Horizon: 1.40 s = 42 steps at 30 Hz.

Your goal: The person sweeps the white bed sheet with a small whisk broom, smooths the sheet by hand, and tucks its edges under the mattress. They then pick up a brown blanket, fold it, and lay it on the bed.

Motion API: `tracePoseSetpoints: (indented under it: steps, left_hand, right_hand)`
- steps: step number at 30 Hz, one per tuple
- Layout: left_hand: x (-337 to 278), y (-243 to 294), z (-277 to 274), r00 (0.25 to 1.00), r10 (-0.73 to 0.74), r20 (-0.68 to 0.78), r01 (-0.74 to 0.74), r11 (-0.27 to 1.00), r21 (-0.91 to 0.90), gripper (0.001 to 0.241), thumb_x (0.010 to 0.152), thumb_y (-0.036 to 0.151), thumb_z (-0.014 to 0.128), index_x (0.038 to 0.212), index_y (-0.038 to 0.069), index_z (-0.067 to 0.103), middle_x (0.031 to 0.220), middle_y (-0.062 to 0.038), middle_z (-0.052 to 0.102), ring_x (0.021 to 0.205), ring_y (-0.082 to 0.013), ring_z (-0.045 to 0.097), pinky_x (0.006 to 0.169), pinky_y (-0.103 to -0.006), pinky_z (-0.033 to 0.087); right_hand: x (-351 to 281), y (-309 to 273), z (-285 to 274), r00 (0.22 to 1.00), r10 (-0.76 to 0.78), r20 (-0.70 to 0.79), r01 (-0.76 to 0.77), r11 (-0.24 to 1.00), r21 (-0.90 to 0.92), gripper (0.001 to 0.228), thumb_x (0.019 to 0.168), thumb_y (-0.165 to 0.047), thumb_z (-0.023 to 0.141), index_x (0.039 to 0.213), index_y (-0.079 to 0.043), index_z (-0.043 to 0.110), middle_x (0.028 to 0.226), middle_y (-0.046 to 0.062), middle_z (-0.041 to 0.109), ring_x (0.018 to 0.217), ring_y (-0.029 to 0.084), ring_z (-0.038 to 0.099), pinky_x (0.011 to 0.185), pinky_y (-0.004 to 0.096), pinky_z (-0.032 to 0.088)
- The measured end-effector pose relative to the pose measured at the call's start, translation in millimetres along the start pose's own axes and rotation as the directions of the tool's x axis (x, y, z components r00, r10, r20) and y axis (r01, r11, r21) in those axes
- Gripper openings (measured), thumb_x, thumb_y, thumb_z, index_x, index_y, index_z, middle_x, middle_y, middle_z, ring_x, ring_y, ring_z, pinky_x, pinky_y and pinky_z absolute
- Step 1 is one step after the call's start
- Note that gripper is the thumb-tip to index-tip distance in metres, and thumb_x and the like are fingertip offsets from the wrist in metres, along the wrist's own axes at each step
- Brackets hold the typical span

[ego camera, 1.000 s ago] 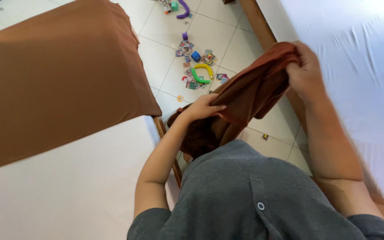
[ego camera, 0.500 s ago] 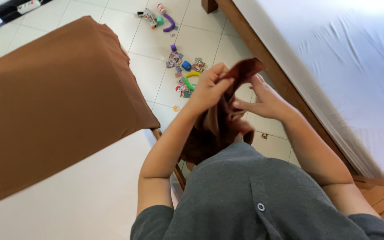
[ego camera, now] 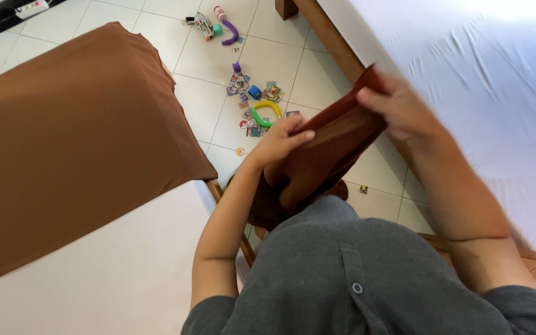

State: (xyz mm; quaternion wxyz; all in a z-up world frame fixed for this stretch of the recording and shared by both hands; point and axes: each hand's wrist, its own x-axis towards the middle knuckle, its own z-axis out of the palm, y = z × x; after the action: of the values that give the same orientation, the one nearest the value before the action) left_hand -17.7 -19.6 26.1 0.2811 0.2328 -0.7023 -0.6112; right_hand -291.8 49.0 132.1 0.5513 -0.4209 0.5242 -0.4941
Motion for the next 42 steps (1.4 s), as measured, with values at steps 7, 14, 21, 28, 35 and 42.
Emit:
tracePoseSetpoints:
  steps: [7,14,21,28,35,42]
  left_hand:
    - [-49,-81,-41,0.974,-0.224,-0.033,0.226,0.967,0.118,0.034,0.091,0.021,0.078,0.118,0.001,0.073,0.096,-0.004,0.069,0.091,-0.0111,0.061,0.085,-0.0285,0.051]
    - [-19,2,-65,0.977,-0.181,-0.114,0.199,0.964,0.174,0.038,0.096,0.024,0.071,0.128,0.003,0.068,0.106,-0.005,0.073,0.099,-0.0113,0.063,0.091,-0.0293,0.051]
    - [31,103,26,0.955,0.213,0.208,-0.126,0.922,-0.365,0.015,0.106,0.015,0.068,0.108,0.005,0.058,0.089,0.0,0.056,0.082,-0.0057,0.054,0.072,-0.0233,0.046]
    - [19,48,12,0.974,0.221,-0.053,-0.212,0.966,0.147,0.018,0.1,0.014,0.07,0.11,0.007,0.057,0.085,-0.007,0.066,0.077,-0.0155,0.061,0.07,-0.0314,0.05]
    - [-20,-143,-28,0.917,0.007,-0.399,0.155,0.916,0.371,0.018,0.088,0.013,0.073,0.104,0.005,0.067,0.087,-0.013,0.071,0.079,-0.0277,0.065,0.072,-0.036,0.052]
    - [17,17,6,0.936,0.16,-0.315,-0.068,0.956,0.284,0.026,0.1,0.027,0.067,0.097,0.001,0.069,0.083,-0.011,0.07,0.075,-0.0203,0.065,0.071,-0.0354,0.052]
  right_hand:
    - [-5,-42,-116,0.891,-0.38,-0.249,0.411,0.907,0.087,0.019,0.12,-0.026,0.065,0.131,-0.011,0.061,0.12,0.0,0.065,0.114,0.017,0.062,0.109,0.041,0.057]
    - [31,5,-128,0.867,-0.385,-0.315,0.453,0.873,0.181,0.033,0.11,-0.022,0.066,0.137,-0.004,0.061,0.135,0.009,0.068,0.127,0.022,0.067,0.113,0.038,0.059]
    - [-16,-12,37,0.887,-0.266,0.377,0.454,0.651,-0.608,0.021,0.086,0.0,0.075,0.106,-0.003,0.07,0.117,0.015,0.061,0.11,0.029,0.06,0.091,0.037,0.052]
    - [-27,-32,-23,0.937,-0.327,0.125,0.316,0.636,-0.704,0.017,0.099,-0.001,0.072,0.113,-0.01,0.072,0.096,0.002,0.071,0.086,0.012,0.067,0.076,0.028,0.056]
    - [-26,-19,-127,0.628,-0.589,-0.508,0.458,0.808,-0.37,0.018,0.114,0.004,0.065,0.126,-0.009,0.066,0.118,0.004,0.071,0.103,0.014,0.07,0.096,0.03,0.061]
    - [-12,22,-46,0.894,-0.444,-0.059,0.265,0.631,-0.729,0.057,0.101,-0.015,0.082,0.148,-0.005,0.051,0.137,0.014,0.064,0.125,0.028,0.064,0.106,0.041,0.052]
